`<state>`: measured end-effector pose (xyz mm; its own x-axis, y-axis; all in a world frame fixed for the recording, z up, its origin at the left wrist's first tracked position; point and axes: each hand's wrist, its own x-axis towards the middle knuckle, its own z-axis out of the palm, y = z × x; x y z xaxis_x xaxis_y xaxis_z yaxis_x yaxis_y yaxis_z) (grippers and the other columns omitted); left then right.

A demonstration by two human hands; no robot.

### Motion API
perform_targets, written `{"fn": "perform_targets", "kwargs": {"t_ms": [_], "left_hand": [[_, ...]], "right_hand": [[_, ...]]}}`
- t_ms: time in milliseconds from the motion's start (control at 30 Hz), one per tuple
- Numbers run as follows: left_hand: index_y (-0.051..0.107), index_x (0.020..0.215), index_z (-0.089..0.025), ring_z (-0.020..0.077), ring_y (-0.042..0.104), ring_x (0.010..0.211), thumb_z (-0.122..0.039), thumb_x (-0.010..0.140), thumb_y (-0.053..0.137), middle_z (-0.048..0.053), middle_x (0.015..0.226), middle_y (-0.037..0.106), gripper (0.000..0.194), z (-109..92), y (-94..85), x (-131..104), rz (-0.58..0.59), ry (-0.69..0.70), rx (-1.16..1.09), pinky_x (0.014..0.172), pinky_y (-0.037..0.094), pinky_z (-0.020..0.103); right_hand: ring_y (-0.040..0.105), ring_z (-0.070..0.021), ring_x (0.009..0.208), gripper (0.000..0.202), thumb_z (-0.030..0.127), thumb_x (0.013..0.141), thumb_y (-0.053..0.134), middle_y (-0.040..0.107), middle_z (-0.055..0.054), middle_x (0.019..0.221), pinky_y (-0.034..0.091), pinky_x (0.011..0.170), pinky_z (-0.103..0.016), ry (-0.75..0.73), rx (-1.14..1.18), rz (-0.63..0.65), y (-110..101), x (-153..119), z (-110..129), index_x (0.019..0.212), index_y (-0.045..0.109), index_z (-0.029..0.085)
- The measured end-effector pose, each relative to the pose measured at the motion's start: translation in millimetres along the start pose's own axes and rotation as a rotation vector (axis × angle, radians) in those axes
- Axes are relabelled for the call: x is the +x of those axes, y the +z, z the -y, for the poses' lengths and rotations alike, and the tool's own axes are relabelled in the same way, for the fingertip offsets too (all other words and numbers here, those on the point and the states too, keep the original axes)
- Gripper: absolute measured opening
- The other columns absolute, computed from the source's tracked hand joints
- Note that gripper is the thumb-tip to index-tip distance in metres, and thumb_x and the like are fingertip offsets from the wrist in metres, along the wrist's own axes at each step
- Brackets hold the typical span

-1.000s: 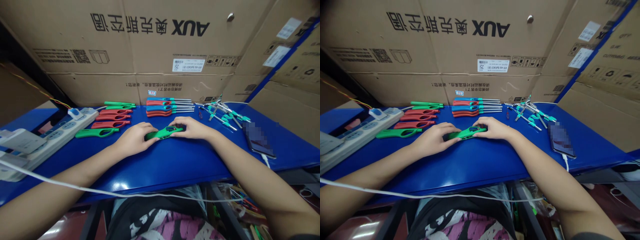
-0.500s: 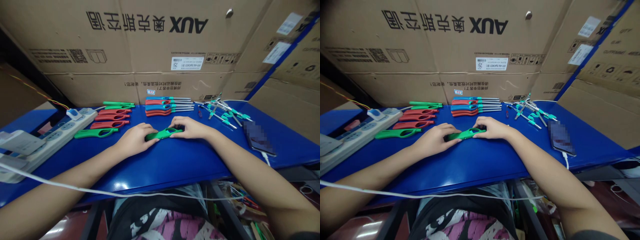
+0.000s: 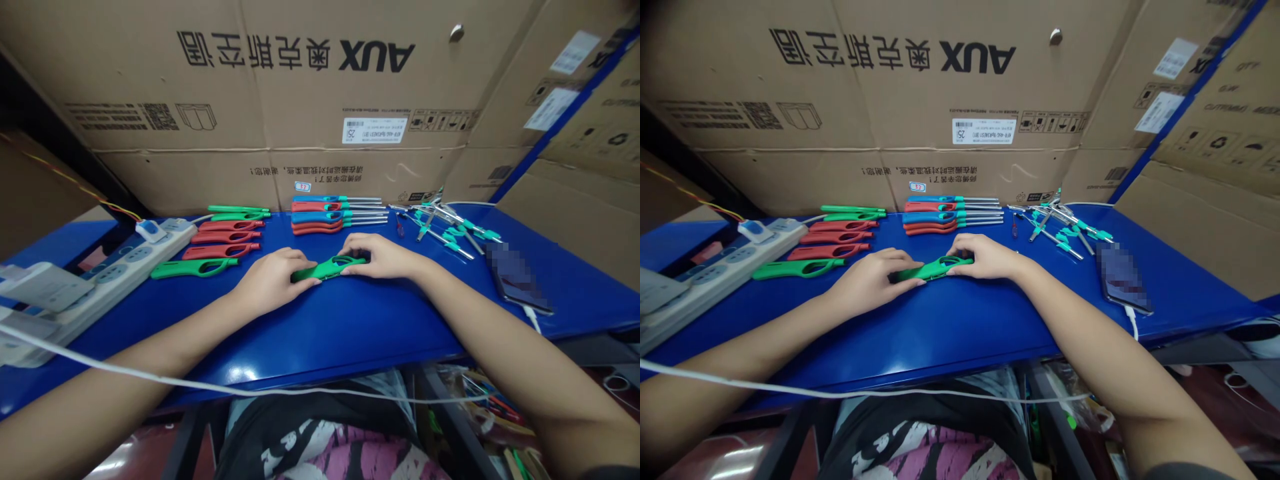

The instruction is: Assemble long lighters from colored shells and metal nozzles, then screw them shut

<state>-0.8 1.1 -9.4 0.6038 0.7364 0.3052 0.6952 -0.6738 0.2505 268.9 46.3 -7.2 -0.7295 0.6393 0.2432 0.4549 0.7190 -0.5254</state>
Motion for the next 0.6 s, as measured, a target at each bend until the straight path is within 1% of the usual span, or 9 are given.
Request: {"fn": "perform_targets", "kwargs": {"t_ms": [167, 367, 600], "left_hand": [[0.074, 0.114, -0.02, 0.0252, 0.067, 0.099, -0.042, 0.092, 0.066, 0.008, 0.106, 0.073, 0.032, -0.3, 0.0, 0.0, -0.002, 0.014, -0.004, 0.086, 0.055, 0.037], [0.074, 0.113, -0.019, 0.0257, 0.067, 0.101, -0.04, 0.09, 0.069, 0.008, 0.105, 0.073, 0.031, 0.0, 2.3, 0.7, 0.021, -0.024, -0.028, 0.087, 0.054, 0.037], [0.076, 0.112, -0.018, 0.0253, 0.067, 0.097, -0.036, 0.089, 0.071, 0.009, 0.102, 0.072, 0.029, -1.3, 2.1, 0.8, 0.018, -0.013, -0.005, 0.084, 0.055, 0.036]], "right_hand": [[0.061, -0.0184, 0.088, 0.029, 0.039, 0.083, 0.075, 0.066, -0.007, 0.101, 0.051, 0.078, -0.033, 0.005, -0.007, 0.017, -0.6, -0.4, 0.2, 0.103, 0.07, 0.017], [0.061, -0.0181, 0.087, 0.03, 0.038, 0.082, 0.076, 0.066, -0.007, 0.101, 0.049, 0.078, -0.032, 0.041, -0.016, 0.04, 1.0, 0.2, 0.2, 0.101, 0.07, 0.016], [0.059, -0.0166, 0.082, 0.032, 0.04, 0.079, 0.079, 0.063, -0.005, 0.094, 0.049, 0.074, -0.031, 0.066, 0.008, 0.03, 2.6, 1.4, 0.0, 0.098, 0.07, 0.016]]}}
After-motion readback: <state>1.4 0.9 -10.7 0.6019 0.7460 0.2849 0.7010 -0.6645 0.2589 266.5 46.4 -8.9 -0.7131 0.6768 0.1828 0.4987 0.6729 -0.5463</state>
